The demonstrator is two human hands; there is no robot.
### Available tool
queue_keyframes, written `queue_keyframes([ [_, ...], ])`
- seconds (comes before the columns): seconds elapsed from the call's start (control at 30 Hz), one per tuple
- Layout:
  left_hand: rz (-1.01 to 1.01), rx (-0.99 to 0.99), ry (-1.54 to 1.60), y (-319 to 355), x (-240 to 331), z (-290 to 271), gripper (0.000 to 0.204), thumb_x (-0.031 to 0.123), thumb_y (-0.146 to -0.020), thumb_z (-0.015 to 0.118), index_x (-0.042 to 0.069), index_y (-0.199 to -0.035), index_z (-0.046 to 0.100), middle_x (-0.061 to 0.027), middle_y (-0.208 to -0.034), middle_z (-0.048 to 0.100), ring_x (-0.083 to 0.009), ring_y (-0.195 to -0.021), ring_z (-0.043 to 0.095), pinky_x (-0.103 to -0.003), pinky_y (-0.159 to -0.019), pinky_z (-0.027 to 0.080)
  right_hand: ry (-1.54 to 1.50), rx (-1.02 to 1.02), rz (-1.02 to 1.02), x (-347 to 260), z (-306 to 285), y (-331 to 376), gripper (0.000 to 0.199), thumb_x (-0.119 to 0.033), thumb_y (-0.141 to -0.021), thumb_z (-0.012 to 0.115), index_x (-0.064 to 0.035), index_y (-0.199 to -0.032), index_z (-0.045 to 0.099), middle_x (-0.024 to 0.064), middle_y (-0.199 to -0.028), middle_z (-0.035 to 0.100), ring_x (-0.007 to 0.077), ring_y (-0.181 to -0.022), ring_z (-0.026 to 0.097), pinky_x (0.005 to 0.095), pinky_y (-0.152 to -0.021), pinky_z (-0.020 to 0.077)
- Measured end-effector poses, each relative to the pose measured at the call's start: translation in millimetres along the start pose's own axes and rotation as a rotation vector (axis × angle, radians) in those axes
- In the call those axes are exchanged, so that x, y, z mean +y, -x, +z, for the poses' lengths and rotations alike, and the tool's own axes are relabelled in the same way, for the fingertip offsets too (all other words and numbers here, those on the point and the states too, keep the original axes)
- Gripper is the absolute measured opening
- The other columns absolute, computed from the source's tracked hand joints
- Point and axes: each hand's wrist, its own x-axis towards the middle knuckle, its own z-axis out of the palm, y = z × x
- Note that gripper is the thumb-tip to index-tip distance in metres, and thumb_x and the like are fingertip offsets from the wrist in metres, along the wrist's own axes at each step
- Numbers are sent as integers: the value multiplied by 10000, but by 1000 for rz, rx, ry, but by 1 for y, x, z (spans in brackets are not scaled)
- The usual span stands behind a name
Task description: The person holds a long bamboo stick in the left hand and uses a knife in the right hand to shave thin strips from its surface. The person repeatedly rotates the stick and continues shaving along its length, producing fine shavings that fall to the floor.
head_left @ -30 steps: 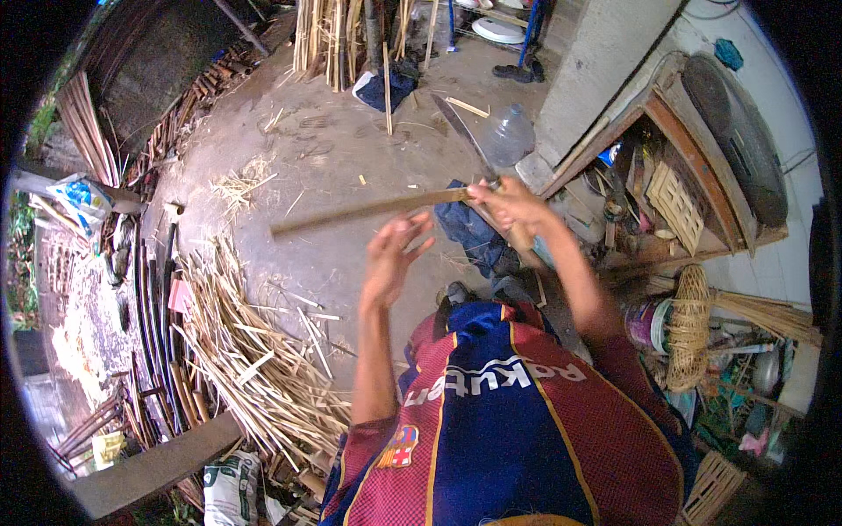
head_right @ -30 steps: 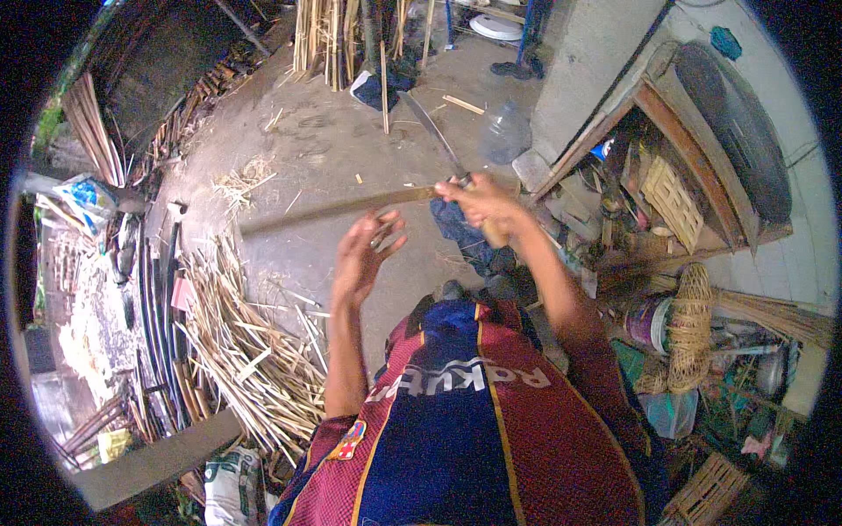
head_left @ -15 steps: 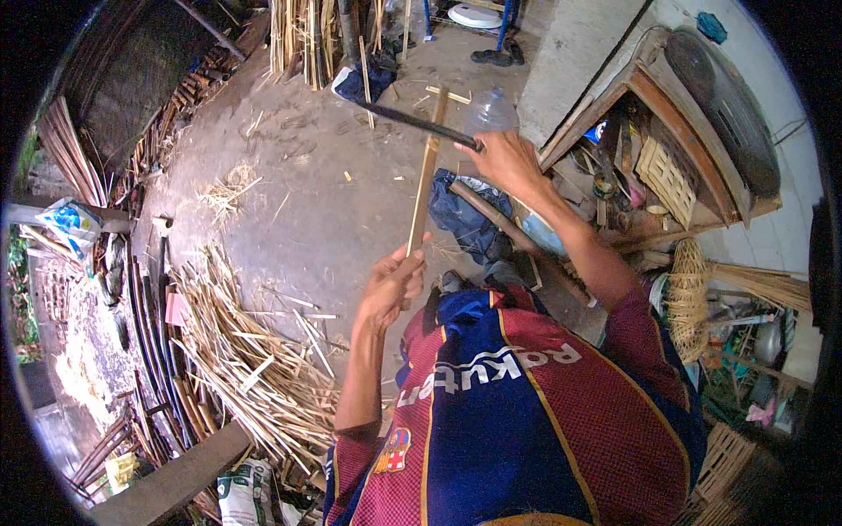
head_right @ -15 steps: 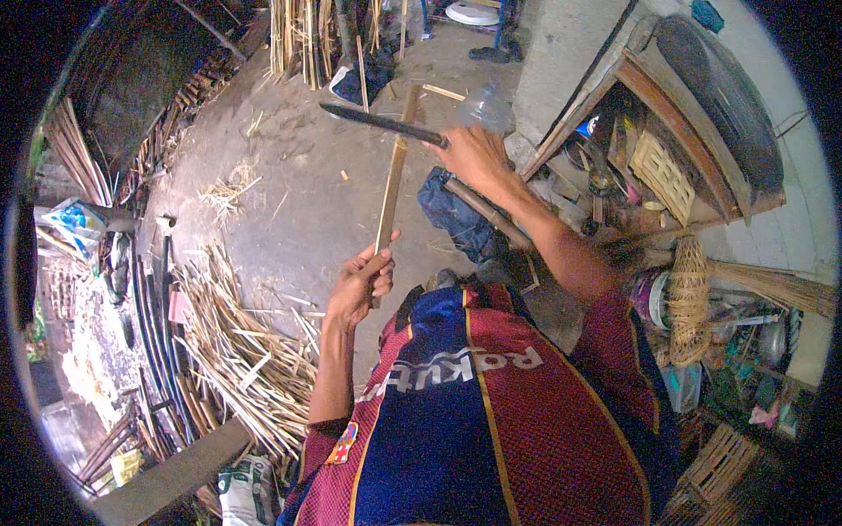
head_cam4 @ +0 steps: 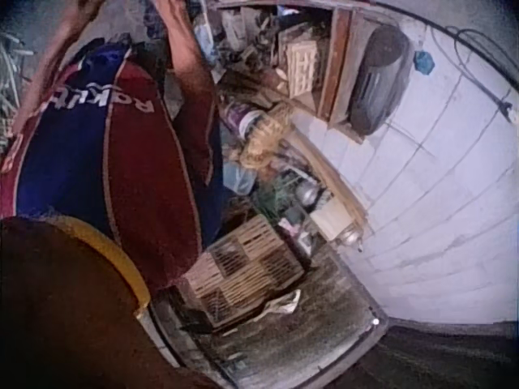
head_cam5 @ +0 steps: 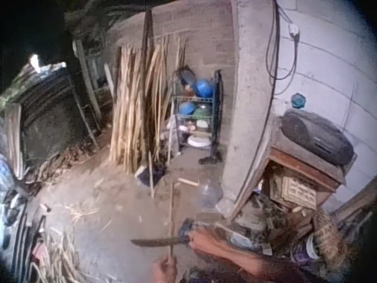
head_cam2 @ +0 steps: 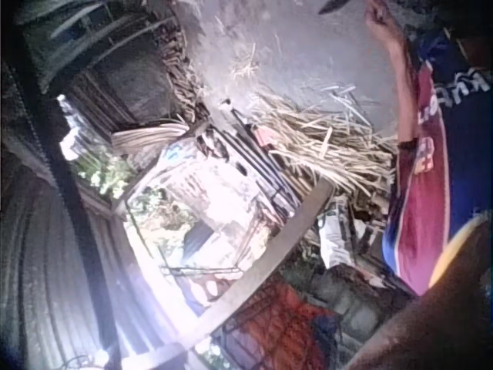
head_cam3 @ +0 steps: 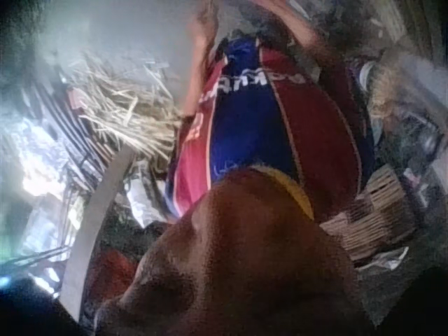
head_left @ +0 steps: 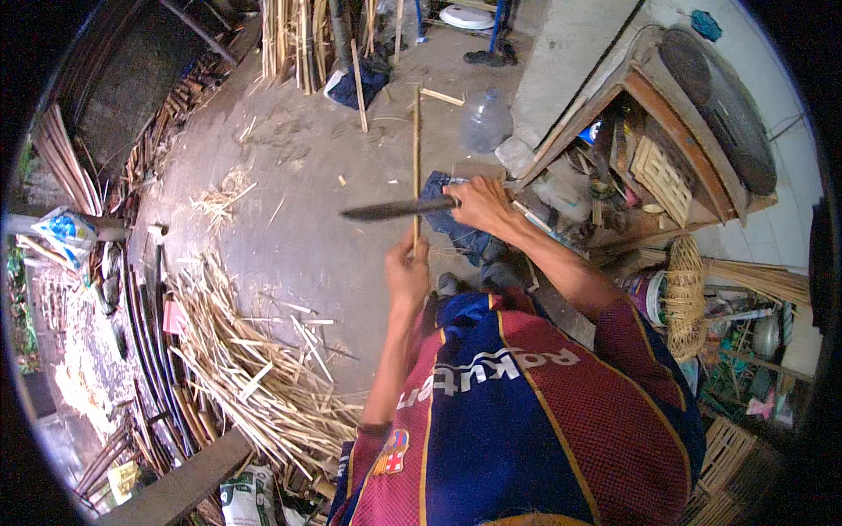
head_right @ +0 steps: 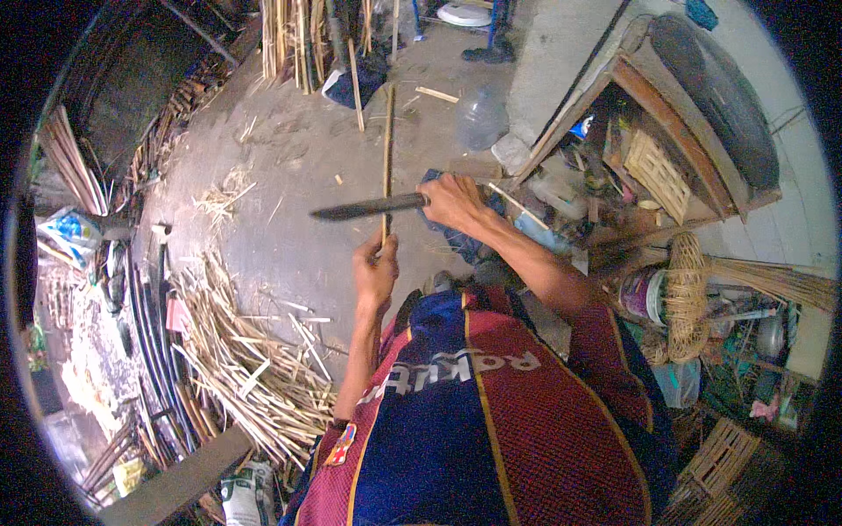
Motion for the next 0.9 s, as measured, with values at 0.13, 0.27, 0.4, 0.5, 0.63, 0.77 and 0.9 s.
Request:
queue_keyframes([
  [0.13, 7, -5, -67, 54, -9, -20, 269, 179, -950, 629, 9, -1149, 692, -11, -707, 569, -60, -604, 471, -267, -515, 378, -82, 126, 394, 89, -19, -45, 274, -271, -819, 661, -17, -891, 732, 254, -816, 689, 409, -759, 691, 493, -710, 556],
  [0.27, -145, 4, 11, 41, -17, -22, 255, 203, -951, 642, 20, -1117, 708, 53, -599, 488, -30, -496, 419, -226, -433, 316, 75, -76, 186, 64, -20, -21, 254, -229, -776, 649, -22, -891, 739, 258, -845, 688, 411, -789, 691, 510, -741, 551],
  [0.4, -8, 24, -156, 21, -12, -22, 335, 182, -953, 616, -32, -1210, 644, -105, -830, 632, -91, -697, 537, -288, -619, 446, 7, -179, 0, 7, 13, 11, 362, -234, -769, 648, -95, -1095, 722, 268, -1051, 662, 445, -951, 645, 530, -842, 508],
  [0.5, 11, 37, -13, 11, -15, -25, 281, 195, -955, 638, 2, -1154, 685, 70, -610, 465, -31, -497, 394, -237, -436, 299, -54, -51, 99, 17, 25, -6, 312, -265, -788, 656, -124, -1052, 743, 278, -945, 677, 451, -896, 657, 542, -786, 518],
  [0.63, -108, 9, -179, 27, -4, -38, 319, 150, -943, 609, -45, -1191, 658, -146, -891, 715, -107, -785, 588, -304, -669, 502, -82, -53, 161, 38, 21, -21, 269, -258, -791, 660, -72, -968, 742, 275, -895, 678, 450, -865, 664, 538, -776, 523],
  [0.77, -36, 51, -71, 24, -23, -32, 305, 178, -950, 631, -4, -1191, 671, 10, -708, 561, -53, -591, 453, -259, -508, 366, -3, -50, -78, 22, 35, -6, 252, -252, -757, 657, -34, -866, 720, 259, -847, 681, 442, -845, 671, 545, -774, 524],
  [0.9, 40, 78, -16, 28, -29, -22, 268, 184, -955, 639, 23, -1163, 688, 76, -605, 478, -33, -466, 383, -236, -413, 289, 4, -27, 83, 37, 13, -29, 220, -222, -719, 662, -54, -854, 712, 234, -782, 683, 434, -781, 680, 536, -747, 533],
])
